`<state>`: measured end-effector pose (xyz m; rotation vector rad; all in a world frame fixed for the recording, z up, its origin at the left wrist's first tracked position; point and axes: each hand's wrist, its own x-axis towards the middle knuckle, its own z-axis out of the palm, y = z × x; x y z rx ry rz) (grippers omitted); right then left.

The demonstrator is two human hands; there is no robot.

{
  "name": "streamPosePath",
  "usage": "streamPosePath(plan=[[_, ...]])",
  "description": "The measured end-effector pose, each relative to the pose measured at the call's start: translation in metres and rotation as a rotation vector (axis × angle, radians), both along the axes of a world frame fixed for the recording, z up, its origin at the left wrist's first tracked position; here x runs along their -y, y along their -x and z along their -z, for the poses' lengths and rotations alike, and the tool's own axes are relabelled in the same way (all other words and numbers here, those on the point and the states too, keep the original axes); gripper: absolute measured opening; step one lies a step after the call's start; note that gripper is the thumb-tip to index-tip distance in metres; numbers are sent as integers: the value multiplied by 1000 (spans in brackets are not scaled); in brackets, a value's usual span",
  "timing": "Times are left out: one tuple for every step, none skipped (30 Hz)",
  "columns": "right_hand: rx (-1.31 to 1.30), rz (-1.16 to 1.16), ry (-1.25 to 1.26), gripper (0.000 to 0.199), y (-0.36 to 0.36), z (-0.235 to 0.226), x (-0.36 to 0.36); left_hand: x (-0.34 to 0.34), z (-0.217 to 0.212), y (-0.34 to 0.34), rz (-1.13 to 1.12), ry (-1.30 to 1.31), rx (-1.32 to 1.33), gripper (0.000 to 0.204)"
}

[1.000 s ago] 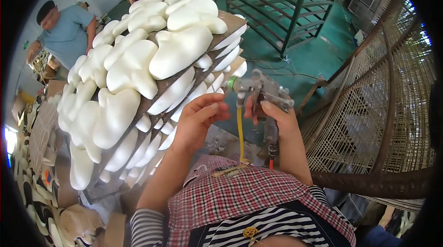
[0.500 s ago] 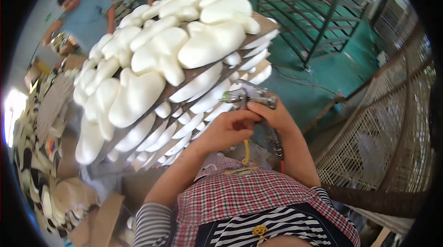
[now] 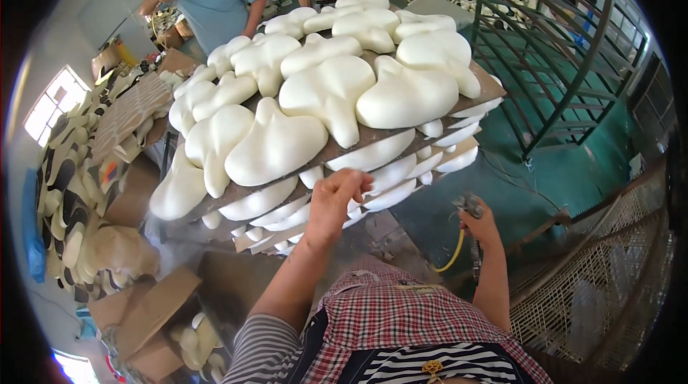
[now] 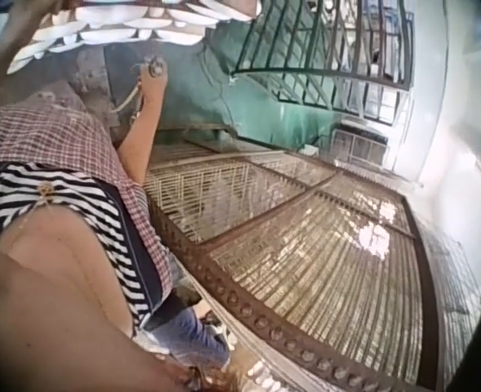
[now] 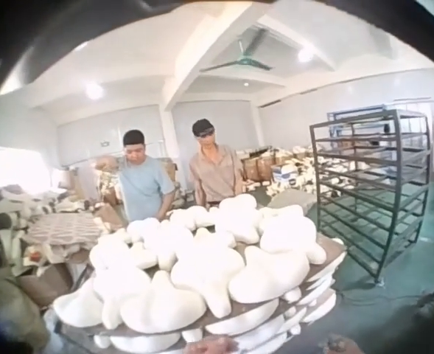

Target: The recorder uses a spray gun to apply adhesive or a coating to white foam bicycle seat components arranged on a wooden board.

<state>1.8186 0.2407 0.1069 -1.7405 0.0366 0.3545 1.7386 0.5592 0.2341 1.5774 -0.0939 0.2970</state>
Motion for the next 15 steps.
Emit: streamPosePath(plan=[[-38, 73, -19, 40, -4, 10, 13, -4, 10, 2, -190, -283, -62, 24], [-75, 156, -39, 38, -7, 14, 20, -2, 28, 2, -310, -121, -68, 26], [-73, 177, -51, 38, -10, 12, 18, -2, 49, 3, -421, 42, -77, 30], [-48, 236, -88, 35, -12, 7, 20, -17, 65, 7, -369, 75, -211, 30], [-18, 298, -121, 31, -14, 0, 25, -37, 77, 9, -313, 108, -343, 30], [-5, 331, -124, 31, -19, -8, 29, -48, 87, 9, -301, 154, -349, 28], [-20, 356, -144, 27, -24, -14, 30, -55, 94, 4, -294, 200, -355, 27], [-38, 372, -163, 24, -28, -21, 30, -57, 93, -1, -350, 257, -402, 26], [-28, 394, -166, 24, -32, -28, 33, -57, 92, -8, -405, 313, -449, 26], [23, 408, -199, 21, -36, -37, 37, -57, 90, -17, -405, 370, -422, 25], [71, 418, -231, 18, -38, -46, 41, -58, 91, -24, -387, 368, -421, 25], [73, 434, -229, 18, -41, -60, 43, -62, 92, -27, -381, 460, -451, 25], [207, 417, -263, 18, -46, -78, 45, -65, 93, -33, -375, 551, -483, 28], [340, 407, -288, 21, -48, -101, 48, -63, 90, -38, -331, 588, -500, 30], [415, 439, -308, 22, -51, -125, 47, -62, 91, -40, -316, 583, -509, 30]])
